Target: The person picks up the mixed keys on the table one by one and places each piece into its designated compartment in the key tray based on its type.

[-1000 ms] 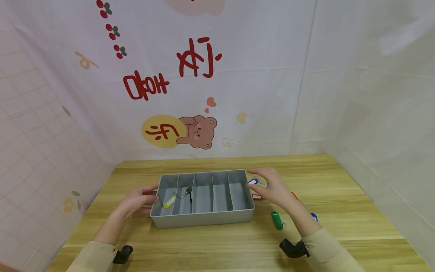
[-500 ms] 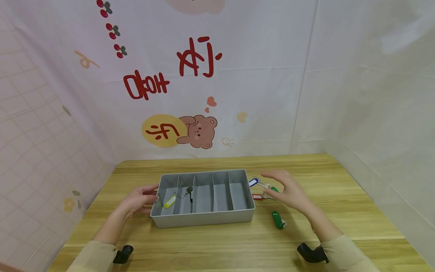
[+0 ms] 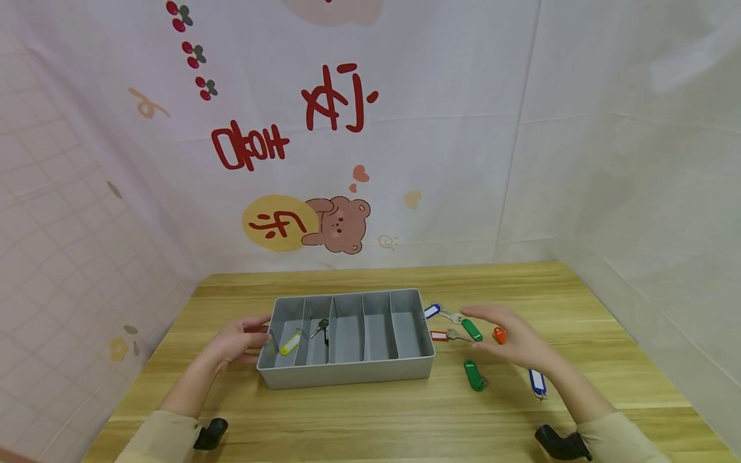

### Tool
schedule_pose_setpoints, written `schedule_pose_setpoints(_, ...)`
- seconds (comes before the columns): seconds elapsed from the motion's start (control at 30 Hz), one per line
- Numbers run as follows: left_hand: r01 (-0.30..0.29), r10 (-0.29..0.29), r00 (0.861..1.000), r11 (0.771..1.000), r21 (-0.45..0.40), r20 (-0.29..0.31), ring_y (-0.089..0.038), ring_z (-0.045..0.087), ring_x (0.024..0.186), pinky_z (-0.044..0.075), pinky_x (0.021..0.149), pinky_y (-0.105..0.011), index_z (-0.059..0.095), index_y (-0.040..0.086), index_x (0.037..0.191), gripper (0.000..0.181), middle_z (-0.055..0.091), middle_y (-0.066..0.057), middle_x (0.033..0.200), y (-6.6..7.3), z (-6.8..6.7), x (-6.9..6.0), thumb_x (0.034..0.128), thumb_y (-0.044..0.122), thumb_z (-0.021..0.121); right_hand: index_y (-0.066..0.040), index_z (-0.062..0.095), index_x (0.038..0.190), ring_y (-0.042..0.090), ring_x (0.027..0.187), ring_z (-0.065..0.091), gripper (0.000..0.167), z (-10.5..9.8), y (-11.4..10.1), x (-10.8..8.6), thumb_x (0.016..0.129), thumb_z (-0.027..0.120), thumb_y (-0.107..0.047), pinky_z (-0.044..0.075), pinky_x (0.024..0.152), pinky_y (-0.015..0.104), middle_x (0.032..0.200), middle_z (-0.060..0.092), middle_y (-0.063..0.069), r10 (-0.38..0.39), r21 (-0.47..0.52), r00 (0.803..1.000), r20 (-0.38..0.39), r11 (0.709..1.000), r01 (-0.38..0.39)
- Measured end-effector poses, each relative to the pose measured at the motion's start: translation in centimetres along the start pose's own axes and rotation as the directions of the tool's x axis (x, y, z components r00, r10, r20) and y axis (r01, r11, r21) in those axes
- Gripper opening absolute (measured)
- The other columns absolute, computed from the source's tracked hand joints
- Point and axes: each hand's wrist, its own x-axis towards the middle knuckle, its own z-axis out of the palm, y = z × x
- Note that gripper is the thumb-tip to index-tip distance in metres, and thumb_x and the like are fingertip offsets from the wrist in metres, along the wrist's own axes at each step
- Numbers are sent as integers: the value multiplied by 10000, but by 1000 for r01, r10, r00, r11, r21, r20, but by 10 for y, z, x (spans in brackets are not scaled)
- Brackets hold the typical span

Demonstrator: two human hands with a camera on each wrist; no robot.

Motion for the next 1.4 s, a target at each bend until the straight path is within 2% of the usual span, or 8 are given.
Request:
schedule_pose_setpoints(0.13, -2, 2, 1000, 1000, 9, 3, -334, 650, 1026, 588, 767, -442, 271, -80, 1512, 642, 382, -392, 1422, 0, 0, 0, 951, -7, 573, -99, 585, 1374, 199, 1230, 513, 652, -3, 2, -7, 783, 854, -160, 368, 1015, 189, 1347, 597, 33, 4, 29, 999, 46, 1000, -6)
schedule_pose_setpoints(0.3, -4, 4, 1000, 1000, 13, 8, -341, 642, 1047, 586, 774, -440, 272, -75, 1515, 640, 375, -392, 1429, -1, 0, 1, 955, -2, 573, -66, 572, 1381, 189, 1249, 514, 676, -5, -1, -15, 773, 857, -140, 378, 1017, 185, 1358, 590, 88, 13, 73, 994, 112, 997, -21)
schedule_pose_setpoints(0.53, -5, 5, 1000, 1000, 7, 7, -324, 646, 1036, 588, 769, -436, 275, -72, 1514, 643, 388, -388, 1423, -1, -1, 1, 952, -3, 578, -155, 569, 1401, 128, 1258, 499, 673, -6, -2, -26, 791, 847, -215, 479, 961, 308, 1371, 579, 23, 85, 71, 978, 191, 992, -101)
schedule_pose_setpoints(0.6, -5, 5, 1000, 1000, 8, 5, -328, 646, 1038, 587, 770, -439, 276, -73, 1514, 644, 387, -389, 1423, -1, -1, 1, 951, -2, 582, -175, 568, 1402, 100, 1265, 486, 650, -5, -1, -29, 811, 831, -243, 481, 956, 308, 1372, 580, -1, 81, 78, 974, 212, 992, -100)
schedule_pose_setpoints(0.73, -3, 3, 1000, 1000, 30, 1, -346, 638, 1057, 586, 775, -442, 264, -86, 1513, 646, 370, -398, 1427, 0, -2, 1, 958, 12, 579, -128, 576, 1391, 95, 1257, 504, 607, -3, 4, -33, 837, 809, -219, 459, 974, 258, 1352, 606, 24, 21, 139, 972, 235, 989, -55)
schedule_pose_setpoints(1.0, -1, 1, 1000, 999, 43, -6, -361, 631, 1072, 584, 781, -446, 265, -96, 1508, 643, 352, -408, 1432, 0, -2, 0, 959, 15, 579, -59, 610, 1333, 98, 1251, 505, 546, 4, 10, -38, 830, 811, -126, 403, 1002, 186, 1313, 628, 77, -75, 239, 970, 232, 971, 18)
schedule_pose_setpoints(1.2, 1, -1, 1000, 999, 44, -7, -357, 636, 1062, 583, 783, -450, 268, -98, 1507, 641, 362, -405, 1428, 0, -2, 0, 957, 16, 577, -44, 602, 1340, 89, 1278, 483, 507, 7, 12, -42, 875, 769, -156, 420, 1002, 207, 1338, 602, 115, -77, 313, 958, 277, 950, -14)
schedule_pose_setpoints(1.4, 5, -5, 1000, 999, 43, -8, -349, 638, 1055, 581, 788, -456, 269, -101, 1506, 637, 385, -398, 1416, 0, -2, 0, 959, 22, 572, -66, 627, 1318, 113, 1255, 507, 471, 10, 14, -45, 882, 762, -186, 397, 1014, 186, 1308, 619, 106, -56, 285, 957, 283, 958, -28)
